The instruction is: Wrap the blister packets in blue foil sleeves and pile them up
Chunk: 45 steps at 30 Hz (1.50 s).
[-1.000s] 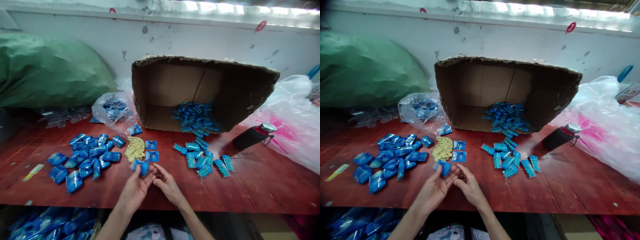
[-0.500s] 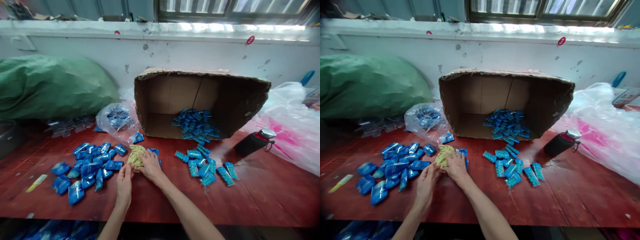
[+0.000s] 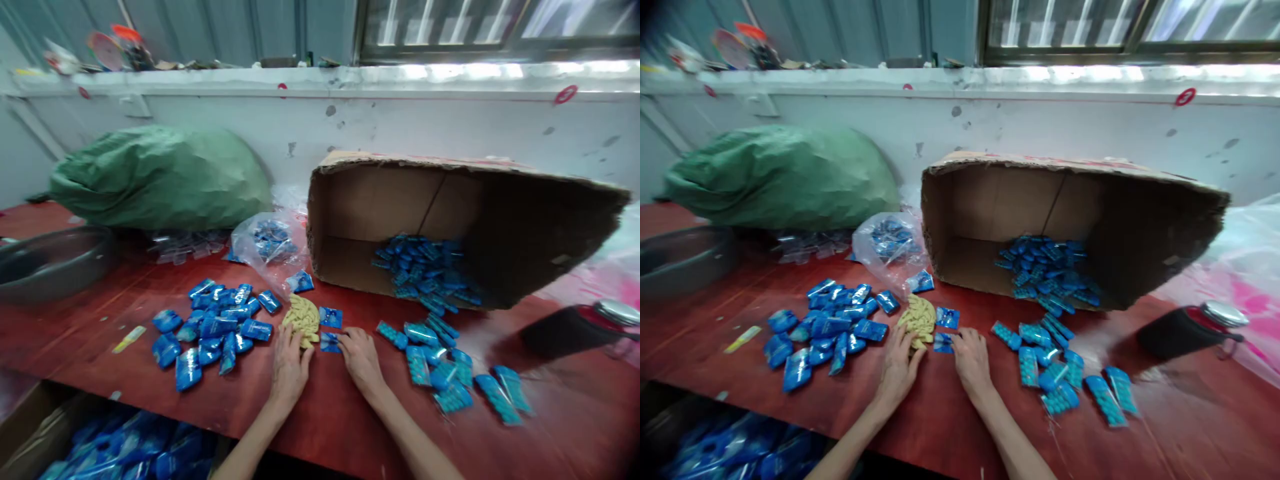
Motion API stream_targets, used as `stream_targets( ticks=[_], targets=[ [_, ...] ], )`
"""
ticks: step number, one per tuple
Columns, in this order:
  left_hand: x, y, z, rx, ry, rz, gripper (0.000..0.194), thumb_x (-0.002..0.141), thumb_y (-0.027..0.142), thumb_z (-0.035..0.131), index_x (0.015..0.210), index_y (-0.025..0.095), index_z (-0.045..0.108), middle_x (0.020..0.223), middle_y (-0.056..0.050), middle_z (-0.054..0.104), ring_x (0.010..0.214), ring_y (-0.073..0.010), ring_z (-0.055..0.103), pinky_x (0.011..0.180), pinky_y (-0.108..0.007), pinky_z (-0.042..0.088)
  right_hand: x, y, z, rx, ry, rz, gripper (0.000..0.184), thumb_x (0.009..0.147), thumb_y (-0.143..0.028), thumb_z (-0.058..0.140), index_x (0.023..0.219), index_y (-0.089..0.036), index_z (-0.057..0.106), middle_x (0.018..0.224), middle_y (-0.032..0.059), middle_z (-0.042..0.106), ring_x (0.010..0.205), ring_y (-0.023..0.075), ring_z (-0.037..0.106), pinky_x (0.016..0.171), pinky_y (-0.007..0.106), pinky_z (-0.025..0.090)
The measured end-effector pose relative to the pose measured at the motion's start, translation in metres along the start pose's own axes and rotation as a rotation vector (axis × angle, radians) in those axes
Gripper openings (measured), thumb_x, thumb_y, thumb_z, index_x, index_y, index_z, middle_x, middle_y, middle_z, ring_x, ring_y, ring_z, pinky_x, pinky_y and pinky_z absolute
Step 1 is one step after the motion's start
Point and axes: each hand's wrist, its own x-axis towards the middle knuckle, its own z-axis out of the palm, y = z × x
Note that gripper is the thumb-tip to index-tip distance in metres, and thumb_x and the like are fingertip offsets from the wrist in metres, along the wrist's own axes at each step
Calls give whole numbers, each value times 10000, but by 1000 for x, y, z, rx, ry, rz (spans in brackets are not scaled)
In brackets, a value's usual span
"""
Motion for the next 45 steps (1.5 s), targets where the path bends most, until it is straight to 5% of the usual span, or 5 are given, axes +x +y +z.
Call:
stream_targets(
  ticks=[11,21,32,37,45],
  targets=[
    [-28,26,29,-514,-99,-652,332,591,330,686,843,152,564,658,-9,609,527,-119,557,479,-218,380,-28,-35,-19,171,139,19,232,853,-177,433,944,-236,638,976,83,612,907,232,506,765,362,340],
    [-27,24,27,-422,-48,-599,303,558,342,700,753,122,627,606,-13,636,549,-121,558,506,-210,396,-29,-37,-9,1206,-3,494,132,712,-254,557,735,-136,613,642,-3,584,578,127,514,557,233,424],
    [-24,17,46,-362,50,-481,335,550,440,663,647,126,601,519,24,574,500,-127,522,490,-239,407,-30,-50,0,954,212,557,231,802,-280,425,592,-185,436,564,-43,463,551,105,429,515,200,327],
    [-26,30,38,-574,-220,-689,309,573,393,680,698,133,568,545,12,589,423,-99,507,401,-212,385,-35,-44,-14,668,144,429,308,862,-285,357,597,-174,467,539,-49,455,516,90,434,475,178,320],
    [-30,33,24,-670,-209,-944,167,718,260,599,647,160,485,429,24,523,367,-83,477,356,-173,364,-14,27,-54,107,27,392,157,825,-191,476,924,-158,592,968,115,583,930,235,482,766,327,335]
  ],
)
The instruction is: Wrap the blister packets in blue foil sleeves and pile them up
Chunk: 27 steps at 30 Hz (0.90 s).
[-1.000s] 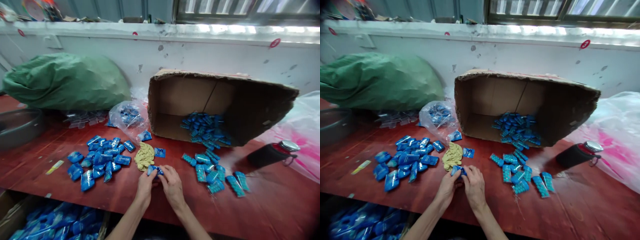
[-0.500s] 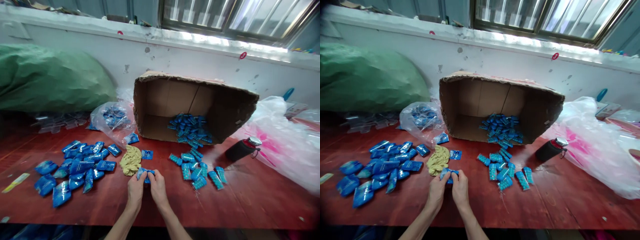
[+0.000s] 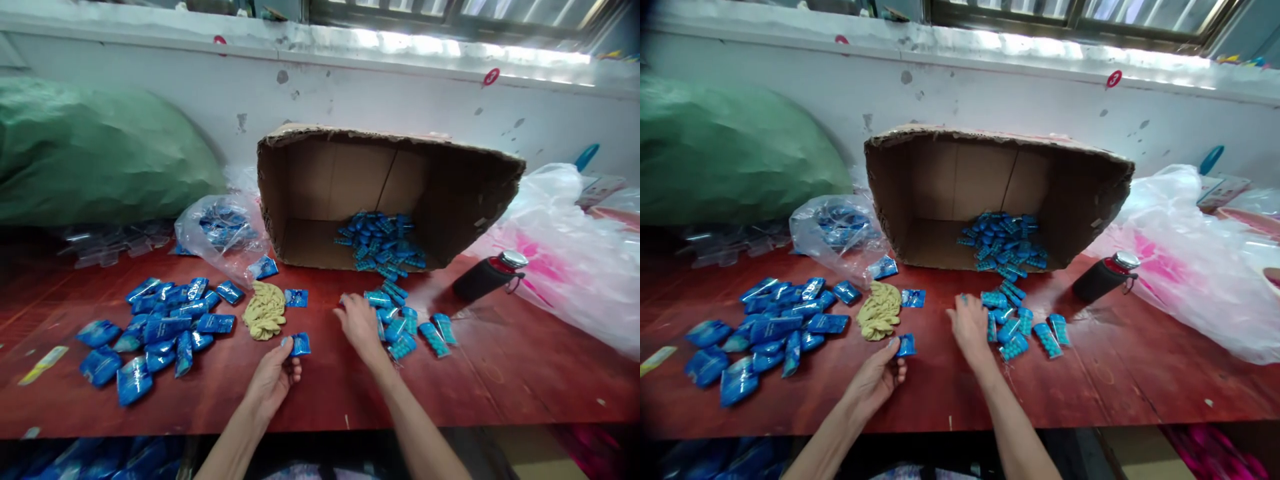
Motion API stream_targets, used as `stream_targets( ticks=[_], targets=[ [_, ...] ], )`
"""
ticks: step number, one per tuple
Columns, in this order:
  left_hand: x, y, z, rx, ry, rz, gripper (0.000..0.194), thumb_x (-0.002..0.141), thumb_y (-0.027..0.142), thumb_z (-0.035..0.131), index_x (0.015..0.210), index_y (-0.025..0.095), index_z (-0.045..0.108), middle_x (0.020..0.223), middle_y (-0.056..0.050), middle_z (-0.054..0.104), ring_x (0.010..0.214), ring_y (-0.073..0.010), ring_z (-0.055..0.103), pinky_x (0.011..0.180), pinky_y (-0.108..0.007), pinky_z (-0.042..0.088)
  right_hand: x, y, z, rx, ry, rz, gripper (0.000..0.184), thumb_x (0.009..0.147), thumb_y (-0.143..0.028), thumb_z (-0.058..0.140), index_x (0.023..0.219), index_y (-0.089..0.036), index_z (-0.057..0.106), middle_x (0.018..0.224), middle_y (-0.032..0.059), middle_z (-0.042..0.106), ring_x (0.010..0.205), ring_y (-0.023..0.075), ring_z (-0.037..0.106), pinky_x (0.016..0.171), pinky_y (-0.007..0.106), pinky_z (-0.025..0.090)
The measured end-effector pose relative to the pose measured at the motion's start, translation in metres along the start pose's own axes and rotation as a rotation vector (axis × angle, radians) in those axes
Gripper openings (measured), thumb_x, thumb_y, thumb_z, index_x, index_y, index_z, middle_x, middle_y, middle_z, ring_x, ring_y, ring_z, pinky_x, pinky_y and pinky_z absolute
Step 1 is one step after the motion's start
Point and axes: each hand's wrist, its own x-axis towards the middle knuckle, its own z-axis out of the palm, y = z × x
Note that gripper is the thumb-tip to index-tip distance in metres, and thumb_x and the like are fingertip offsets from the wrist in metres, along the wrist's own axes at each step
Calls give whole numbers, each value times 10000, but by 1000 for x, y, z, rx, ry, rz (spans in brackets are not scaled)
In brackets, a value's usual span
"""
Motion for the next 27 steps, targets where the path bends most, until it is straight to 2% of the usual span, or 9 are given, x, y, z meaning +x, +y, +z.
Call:
stream_targets(
  ticks=[3,7,10,13,16,18,21,24,27],
  targets=[
    [-2,0,-2,-54,-24,-110,144,757,248,554,660,160,493,434,17,531,364,-83,477,356,-174,370,15,16,3,-118,8,60,192,806,-111,459,957,-101,577,956,185,572,974,298,444,790,420,298],
    [-4,3,-6,-125,-57,-197,138,776,227,529,665,147,511,459,12,545,378,-75,491,383,-174,394,9,15,15,-162,-52,0,196,772,-159,541,963,-160,588,929,131,596,941,281,477,787,405,318],
    [-3,3,-8,-121,-45,-207,168,779,242,527,644,144,508,443,18,535,376,-72,491,388,-172,393,-5,6,15,-152,-82,-49,293,775,-239,562,1067,-213,555,994,91,598,955,255,495,784,364,350],
    [-2,0,-9,-49,-36,-143,177,756,276,559,642,154,500,426,20,538,371,-78,491,381,-174,379,-20,-6,8,108,-120,-63,341,832,-313,470,1161,-227,494,1030,61,601,933,205,537,771,313,392],
    [1,-4,-9,89,-81,9,214,709,344,604,667,156,510,426,17,551,375,-82,490,378,-174,359,-31,-20,3,445,-185,-47,380,823,-358,461,1184,-240,475,1057,42,599,956,191,546,799,304,406],
    [5,-6,-10,196,-100,93,271,671,396,625,663,145,523,430,11,557,380,-78,491,384,-172,354,-34,-28,3,456,-192,-6,428,789,-362,508,1197,-239,468,1114,57,575,1033,223,506,858,354,379],
    [14,-8,-11,287,-62,162,328,612,437,654,645,137,524,437,12,561,372,-80,491,376,-177,353,-34,-34,5,375,-152,29,409,790,-320,512,1181,-203,490,1109,90,577,1051,249,489,903,409,337],
    [19,-6,-11,275,-65,164,331,590,427,669,679,138,535,481,5,586,386,-96,513,381,-193,370,-37,-39,6,405,-131,-29,341,811,-272,477,1137,-186,525,1029,83,611,973,221,532,866,362,380],
    [15,-2,-11,213,-140,149,286,612,369,673,725,132,558,537,-8,612,428,-95,532,418,-198,390,-44,-44,7,537,-191,-61,312,792,-246,495,1093,-198,556,1011,58,627,934,200,558,832,320,414]
  ],
)
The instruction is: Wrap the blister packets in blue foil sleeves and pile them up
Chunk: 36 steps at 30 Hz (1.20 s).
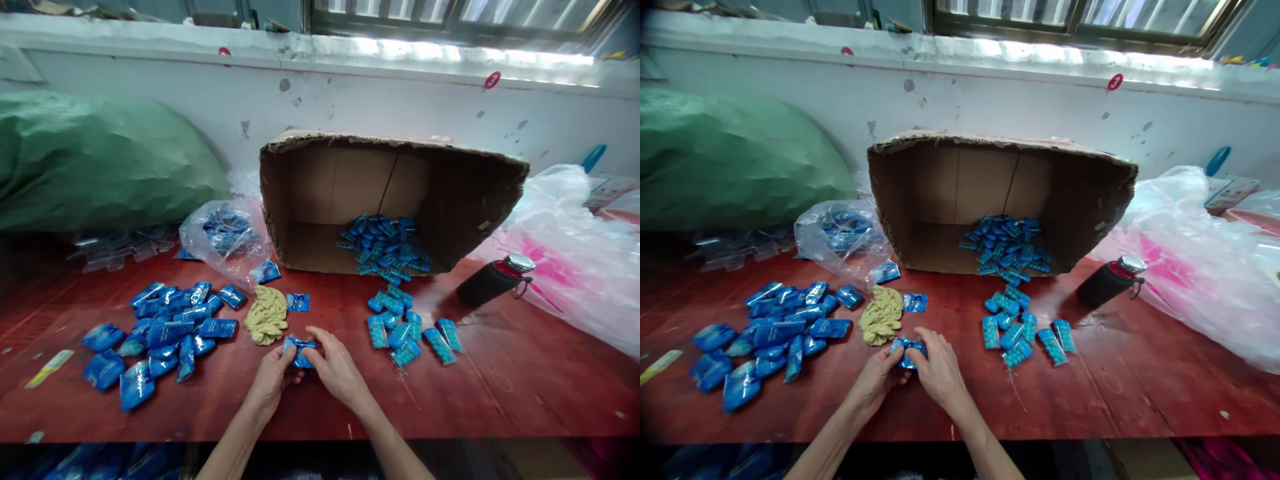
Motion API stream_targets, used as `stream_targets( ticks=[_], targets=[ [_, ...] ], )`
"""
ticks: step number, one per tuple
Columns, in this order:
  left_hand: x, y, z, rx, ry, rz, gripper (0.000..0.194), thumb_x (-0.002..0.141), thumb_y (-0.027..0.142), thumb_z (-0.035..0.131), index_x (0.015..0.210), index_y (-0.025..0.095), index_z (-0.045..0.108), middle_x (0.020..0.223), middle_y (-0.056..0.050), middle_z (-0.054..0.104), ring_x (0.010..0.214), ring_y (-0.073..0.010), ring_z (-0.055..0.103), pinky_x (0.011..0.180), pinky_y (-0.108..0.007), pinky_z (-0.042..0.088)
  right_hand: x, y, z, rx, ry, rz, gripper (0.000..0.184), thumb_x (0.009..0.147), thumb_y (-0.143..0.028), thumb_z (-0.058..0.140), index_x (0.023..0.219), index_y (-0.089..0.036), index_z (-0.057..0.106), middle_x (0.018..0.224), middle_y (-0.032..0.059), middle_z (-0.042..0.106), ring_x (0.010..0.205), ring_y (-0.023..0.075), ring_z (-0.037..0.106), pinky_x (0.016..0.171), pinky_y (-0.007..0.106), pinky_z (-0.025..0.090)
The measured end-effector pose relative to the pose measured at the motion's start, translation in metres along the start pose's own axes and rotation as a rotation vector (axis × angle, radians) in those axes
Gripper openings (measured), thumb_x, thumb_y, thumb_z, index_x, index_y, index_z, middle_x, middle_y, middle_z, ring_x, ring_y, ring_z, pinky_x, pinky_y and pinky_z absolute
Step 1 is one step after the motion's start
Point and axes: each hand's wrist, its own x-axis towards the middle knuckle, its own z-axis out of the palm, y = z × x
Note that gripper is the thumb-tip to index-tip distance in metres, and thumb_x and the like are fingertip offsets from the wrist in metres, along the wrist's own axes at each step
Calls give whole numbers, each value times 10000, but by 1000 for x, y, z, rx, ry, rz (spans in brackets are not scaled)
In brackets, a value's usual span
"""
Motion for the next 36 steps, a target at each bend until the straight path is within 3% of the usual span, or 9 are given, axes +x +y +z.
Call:
stream_targets(
  ticks=[3,8,14,19,24,27,29,31,36],
  targets=[
    [-7,6,2,-52,-28,19,256,610,320,686,740,126,581,555,-8,612,451,-95,534,432,-199,390,-4,-2,5,198,-30,7,253,794,-210,465,1016,-206,585,971,34,643,883,180,584,790,291,442],
    [-11,8,4,-76,87,79,244,580,293,710,702,116,594,538,6,594,448,-78,504,426,-187,378,-2,0,13,394,33,35,279,769,-180,475,1035,-188,557,895,26,633,787,158,585,715,263,464],
    [-15,4,4,-71,0,7,278,615,363,679,589,117,553,412,22,511,397,-76,470,400,-184,364,-2,-2,25,339,105,81,230,797,-221,454,994,-169,561,680,-14,585,594,117,534,571,214,429],
    [-24,10,1,-182,7,-43,244,651,344,660,637,120,564,452,13,538,435,-93,520,405,-186,409,-3,-6,17,263,78,22,298,867,-301,375,1091,-188,537,789,12,621,676,130,565,638,228,436],
    [-29,15,-12,-299,175,-138,203,728,290,593,609,141,525,402,25,507,411,-104,542,376,-178,428,4,2,22,-242,62,-61,325,814,-298,491,1122,-200,518,946,70,600,872,211,543,753,315,421],
    [-32,17,-16,-339,174,-162,197,768,283,542,639,134,543,401,24,507,404,-98,542,373,-170,433,5,5,39,-561,-24,-80,295,768,-236,550,1063,-244,548,933,71,595,866,248,525,703,341,416],
    [-33,18,-16,-349,158,-159,199,771,286,538,640,135,542,400,24,507,405,-99,544,371,-167,433,4,6,46,-629,-45,-77,302,748,-179,556,1036,-270,553,911,55,593,847,244,518,687,335,409],
    [-33,18,-16,-351,158,-139,212,765,302,542,629,139,533,402,22,509,413,-102,548,369,-167,429,4,10,43,-574,-19,-68,321,742,-154,549,1038,-280,550,923,46,591,861,235,514,709,333,405],
    [-29,11,-16,-299,182,-82,247,718,351,592,611,140,517,412,12,527,433,-115,562,377,-174,424,-3,10,13,-137,158,-103,355,762,-161,518,1106,-244,500,1044,44,552,961,206,502,843,337,400]
  ],
)
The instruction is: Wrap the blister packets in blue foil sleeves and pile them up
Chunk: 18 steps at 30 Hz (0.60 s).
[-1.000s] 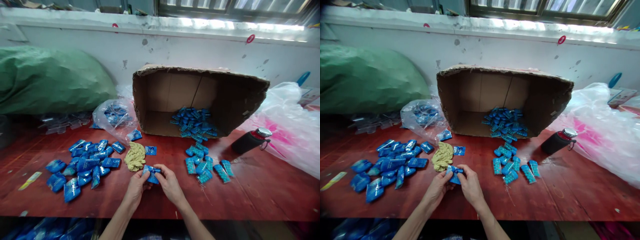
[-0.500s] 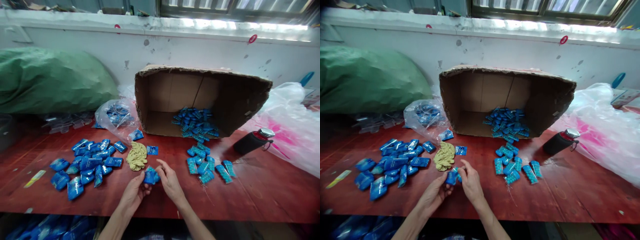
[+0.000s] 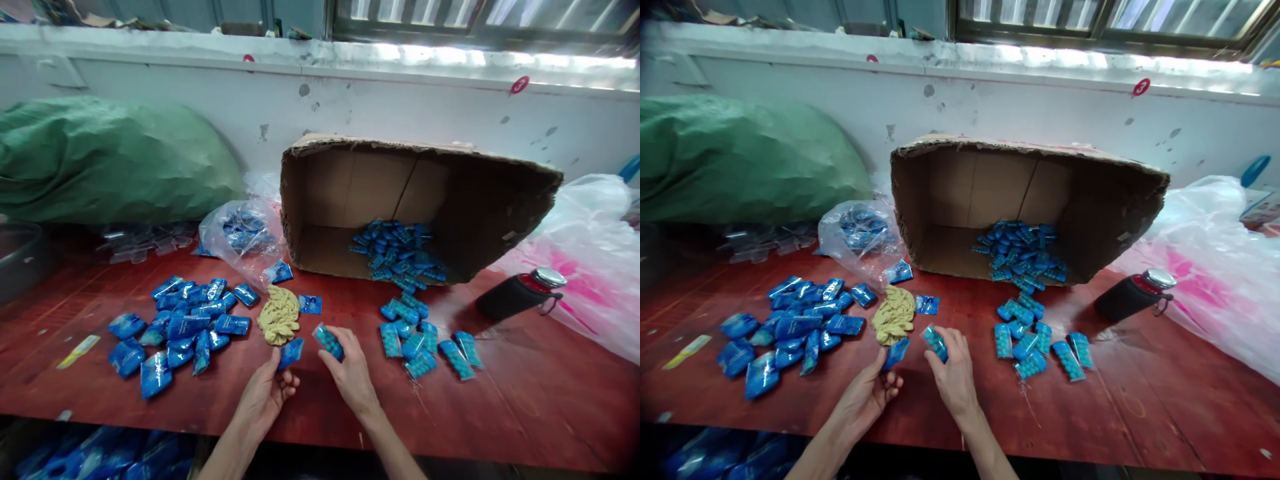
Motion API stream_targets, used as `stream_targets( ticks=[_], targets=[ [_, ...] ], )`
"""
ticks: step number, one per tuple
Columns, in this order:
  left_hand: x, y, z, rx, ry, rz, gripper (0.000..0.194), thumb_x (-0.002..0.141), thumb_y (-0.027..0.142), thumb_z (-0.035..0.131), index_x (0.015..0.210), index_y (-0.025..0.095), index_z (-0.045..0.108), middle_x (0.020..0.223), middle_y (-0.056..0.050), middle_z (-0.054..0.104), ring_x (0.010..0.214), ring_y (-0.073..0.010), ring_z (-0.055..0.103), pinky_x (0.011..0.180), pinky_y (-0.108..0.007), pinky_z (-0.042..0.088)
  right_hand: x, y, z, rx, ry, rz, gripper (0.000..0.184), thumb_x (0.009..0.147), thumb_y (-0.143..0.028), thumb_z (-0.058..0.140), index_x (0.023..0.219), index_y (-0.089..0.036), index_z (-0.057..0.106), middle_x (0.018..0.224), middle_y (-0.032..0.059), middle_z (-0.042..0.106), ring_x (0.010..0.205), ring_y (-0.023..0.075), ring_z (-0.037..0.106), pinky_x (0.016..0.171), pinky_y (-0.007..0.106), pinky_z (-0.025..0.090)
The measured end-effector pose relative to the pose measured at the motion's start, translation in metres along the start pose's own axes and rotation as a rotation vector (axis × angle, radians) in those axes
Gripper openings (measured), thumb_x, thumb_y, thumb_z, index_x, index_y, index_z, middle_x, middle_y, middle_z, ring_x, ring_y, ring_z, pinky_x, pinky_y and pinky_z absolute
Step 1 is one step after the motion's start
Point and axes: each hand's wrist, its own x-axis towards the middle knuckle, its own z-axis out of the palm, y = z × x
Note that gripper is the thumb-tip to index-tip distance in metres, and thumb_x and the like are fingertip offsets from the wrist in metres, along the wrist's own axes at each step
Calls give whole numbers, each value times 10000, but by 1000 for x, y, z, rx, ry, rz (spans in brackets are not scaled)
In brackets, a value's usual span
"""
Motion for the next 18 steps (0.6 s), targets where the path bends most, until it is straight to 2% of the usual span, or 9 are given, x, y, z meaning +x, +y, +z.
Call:
stream_targets(
  ticks=[3,7,11,18],
  targets=[
    [2,-4,1,35,-11,30,251,688,358,622,617,143,515,411,12,533,437,-123,567,381,-179,420,-6,-10,-11,81,-10,-65,445,751,-154,540,1175,-251,448,1092,50,532,1013,214,478,877,354,397],
    [4,-5,1,44,-22,67,261,660,366,646,614,148,509,408,15,534,438,-126,566,386,-187,419,-13,-20,-12,-15,-53,-132,417,742,-147,554,1139,-258,490,1060,52,551,968,223,500,863,380,414],
    [6,-4,-1,47,-37,85,279,658,387,642,606,151,504,412,13,536,435,-126,562,388,-193,418,-17,-19,-13,-115,-60,-166,442,745,-151,555,1164,-270,487,1065,50,546,938,219,503,831,371,440],
    [7,-3,0,92,-63,134,289,650,406,642,621,141,532,427,10,543,440,-114,544,404,-195,416,-20,-19,-20,-139,-102,-179,452,759,-148,540,1189,-271,471,1045,59,543,913,230,494,815,389,438]
  ],
)
